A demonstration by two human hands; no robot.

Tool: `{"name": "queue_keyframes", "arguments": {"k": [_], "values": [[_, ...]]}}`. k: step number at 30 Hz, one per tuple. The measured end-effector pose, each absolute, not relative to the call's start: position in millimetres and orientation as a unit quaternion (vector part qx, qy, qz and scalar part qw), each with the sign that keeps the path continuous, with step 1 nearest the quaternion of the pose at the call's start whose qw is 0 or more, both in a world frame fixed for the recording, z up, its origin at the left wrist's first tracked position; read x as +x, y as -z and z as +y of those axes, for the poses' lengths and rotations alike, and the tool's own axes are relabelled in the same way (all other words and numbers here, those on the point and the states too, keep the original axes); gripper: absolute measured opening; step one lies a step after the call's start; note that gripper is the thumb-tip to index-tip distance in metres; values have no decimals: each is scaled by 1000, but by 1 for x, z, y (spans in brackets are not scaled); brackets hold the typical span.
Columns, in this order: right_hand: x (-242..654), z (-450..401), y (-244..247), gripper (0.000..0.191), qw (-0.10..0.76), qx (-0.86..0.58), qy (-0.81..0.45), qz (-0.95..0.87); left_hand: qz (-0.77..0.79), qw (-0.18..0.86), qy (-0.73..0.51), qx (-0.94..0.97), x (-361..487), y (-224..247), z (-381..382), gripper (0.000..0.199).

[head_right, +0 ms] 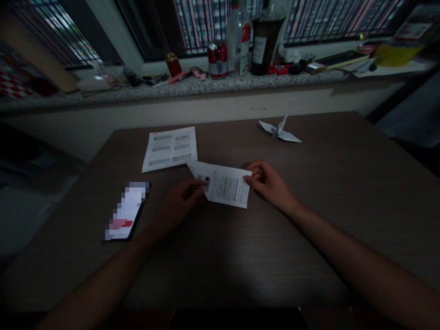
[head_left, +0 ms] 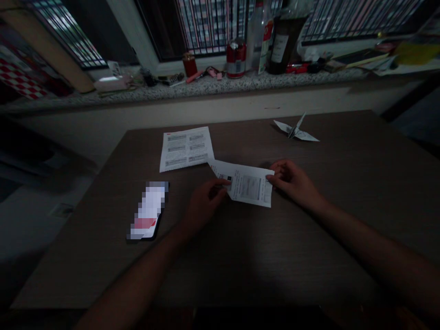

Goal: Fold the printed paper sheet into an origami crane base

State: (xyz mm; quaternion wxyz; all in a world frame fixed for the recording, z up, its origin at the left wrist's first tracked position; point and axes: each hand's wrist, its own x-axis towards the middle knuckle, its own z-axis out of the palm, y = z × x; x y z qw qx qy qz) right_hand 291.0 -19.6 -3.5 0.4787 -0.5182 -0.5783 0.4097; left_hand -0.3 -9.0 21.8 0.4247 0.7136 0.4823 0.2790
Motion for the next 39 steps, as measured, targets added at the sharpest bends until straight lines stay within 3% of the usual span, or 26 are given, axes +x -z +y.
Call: {"name": "queue_keyframes", "arguments": {"k": [8,15,19,23,31,39], "values": [[297,-21,14,26,395,-553,-348,-646,456,273,-178,828,-1,-20,-13,22],[301,-20,16,23,355,-562,-283,-691,393,135,-166,894,0,-11,-13,19],[303,-21,6,22,332,-546,-193,-745,361,156,-137,909,2,-10,-13,17],[303,-26,-4,23,314,-503,-159,-790,350,159,-116,916,3,-10,-15,33],[308,-71,2,41,188,-428,-108,-877,334,129,-116,927,3,-9,-17,40],[307,-85,17,49,211,-426,-86,-876,354,142,-135,915,8,-6,-18,37]]}}
